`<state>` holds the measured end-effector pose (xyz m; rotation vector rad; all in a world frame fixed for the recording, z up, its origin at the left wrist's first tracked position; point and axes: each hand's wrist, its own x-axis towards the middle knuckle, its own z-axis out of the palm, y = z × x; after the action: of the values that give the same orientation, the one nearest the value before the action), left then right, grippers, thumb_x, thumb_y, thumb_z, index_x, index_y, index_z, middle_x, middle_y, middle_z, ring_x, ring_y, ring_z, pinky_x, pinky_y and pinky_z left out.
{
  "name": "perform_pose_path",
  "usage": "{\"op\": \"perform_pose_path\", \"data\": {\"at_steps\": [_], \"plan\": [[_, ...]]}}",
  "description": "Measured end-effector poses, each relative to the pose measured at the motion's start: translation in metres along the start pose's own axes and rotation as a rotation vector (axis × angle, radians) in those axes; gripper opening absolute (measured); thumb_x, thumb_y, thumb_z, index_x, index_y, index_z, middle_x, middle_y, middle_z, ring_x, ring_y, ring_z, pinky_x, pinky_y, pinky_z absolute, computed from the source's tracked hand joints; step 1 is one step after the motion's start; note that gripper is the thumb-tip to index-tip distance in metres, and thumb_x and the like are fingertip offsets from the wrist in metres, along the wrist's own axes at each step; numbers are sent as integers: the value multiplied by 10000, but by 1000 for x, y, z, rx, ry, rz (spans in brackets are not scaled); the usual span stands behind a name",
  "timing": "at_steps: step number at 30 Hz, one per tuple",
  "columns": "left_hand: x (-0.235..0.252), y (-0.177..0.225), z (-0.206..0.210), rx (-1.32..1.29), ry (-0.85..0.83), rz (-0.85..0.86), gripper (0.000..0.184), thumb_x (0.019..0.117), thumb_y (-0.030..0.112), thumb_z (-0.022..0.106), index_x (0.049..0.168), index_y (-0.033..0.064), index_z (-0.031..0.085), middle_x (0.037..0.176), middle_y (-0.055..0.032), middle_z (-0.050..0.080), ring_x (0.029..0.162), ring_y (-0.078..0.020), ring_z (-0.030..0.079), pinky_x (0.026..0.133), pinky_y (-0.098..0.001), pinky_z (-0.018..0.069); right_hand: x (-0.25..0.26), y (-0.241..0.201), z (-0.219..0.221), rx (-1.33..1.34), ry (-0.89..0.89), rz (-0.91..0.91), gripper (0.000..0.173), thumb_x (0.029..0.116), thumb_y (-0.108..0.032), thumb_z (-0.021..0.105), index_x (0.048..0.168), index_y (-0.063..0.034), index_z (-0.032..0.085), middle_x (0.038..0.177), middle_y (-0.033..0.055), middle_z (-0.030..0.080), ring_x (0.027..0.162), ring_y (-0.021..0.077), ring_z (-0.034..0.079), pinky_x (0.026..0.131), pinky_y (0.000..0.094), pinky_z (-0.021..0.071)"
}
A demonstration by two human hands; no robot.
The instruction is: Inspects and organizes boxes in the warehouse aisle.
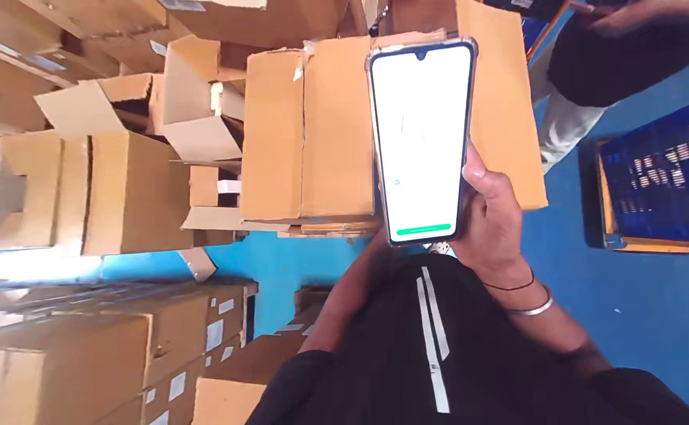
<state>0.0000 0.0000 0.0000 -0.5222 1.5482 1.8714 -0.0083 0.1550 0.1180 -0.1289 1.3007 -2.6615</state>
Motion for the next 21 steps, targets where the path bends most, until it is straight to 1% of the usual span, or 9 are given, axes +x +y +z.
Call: {"op": "perform_pose_path", "data": {"at_steps": [4,9,11,12,14,16,18,19,21], "plan": [[12,12,15,146,17,65,442,1093,68,363,1525,-17,327,1433,-193,507,1212,-158,571,1002,-310,498,-3,-14,-14,32,-2,-18,587,1026,-375,375,1585,-228,271,1415,22,531,1243,135,576,959,378,560],[37,29,40,82,135,132,314,1115,115,298,1198,-63,543,909,-86,622,756,-45,602,711,-209,544,-7,-28,-31,6,-7,-46,543,1023,-312,323,1558,-225,301,1359,-15,569,1175,84,612,934,335,571],[32,38,43,422,135,179,269,1075,20,398,1250,-116,549,1042,-173,632,907,-100,600,855,-217,502,-7,-32,-36,5,-13,-49,525,1021,-285,310,1543,-229,331,1328,-19,590,1144,77,626,912,324,577],[24,42,42,648,96,200,338,1054,38,457,1344,-125,519,1206,-235,648,1097,-169,631,998,-277,484,-7,-34,-38,7,-16,-52,511,1019,-274,309,1526,-232,355,1303,-21,605,1123,76,636,900,319,582],[28,38,40,833,70,221,478,1059,112,480,1471,-107,379,1343,-273,588,1250,-247,593,1091,-365,452,-8,-38,-43,7,-29,-59,505,1011,-258,310,1512,-231,366,1281,-16,614,1105,80,642,892,318,583],[43,30,40,827,119,235,556,1074,150,462,1553,-48,260,1413,-272,540,1308,-282,560,1107,-421,442,-9,-41,-49,-8,-39,-68,505,1008,-246,307,1509,-225,362,1279,-15,610,1105,79,640,895,315,581],[57,26,44,718,176,349,558,1095,200,422,1598,50,235,1512,-219,473,1370,-276,506,1127,-459,419,-10,-43,-53,-18,-38,-69,514,997,-229,306,1508,-218,358,1281,-13,608,1108,76,639,894,312,580],[58,32,48,656,161,424,583,1107,241,381,1632,117,161,1602,-170,368,1440,-254,423,1169,-462,364,-11,-44,-55,-19,-37,-69,516,993,-220,304,1507,-213,354,1283,-13,606,1111,74,638,897,311,580],[57,44,57,595,161,571,639,1080,244,449,1634,165,140,1629,-115,324,1440,-229,400,1154,-468,365,-13,-46,-59,-16,-43,-70,523,992,-207,301,1514,-206,345,1300,-5,597,1127,79,631,913,316,575]]}}
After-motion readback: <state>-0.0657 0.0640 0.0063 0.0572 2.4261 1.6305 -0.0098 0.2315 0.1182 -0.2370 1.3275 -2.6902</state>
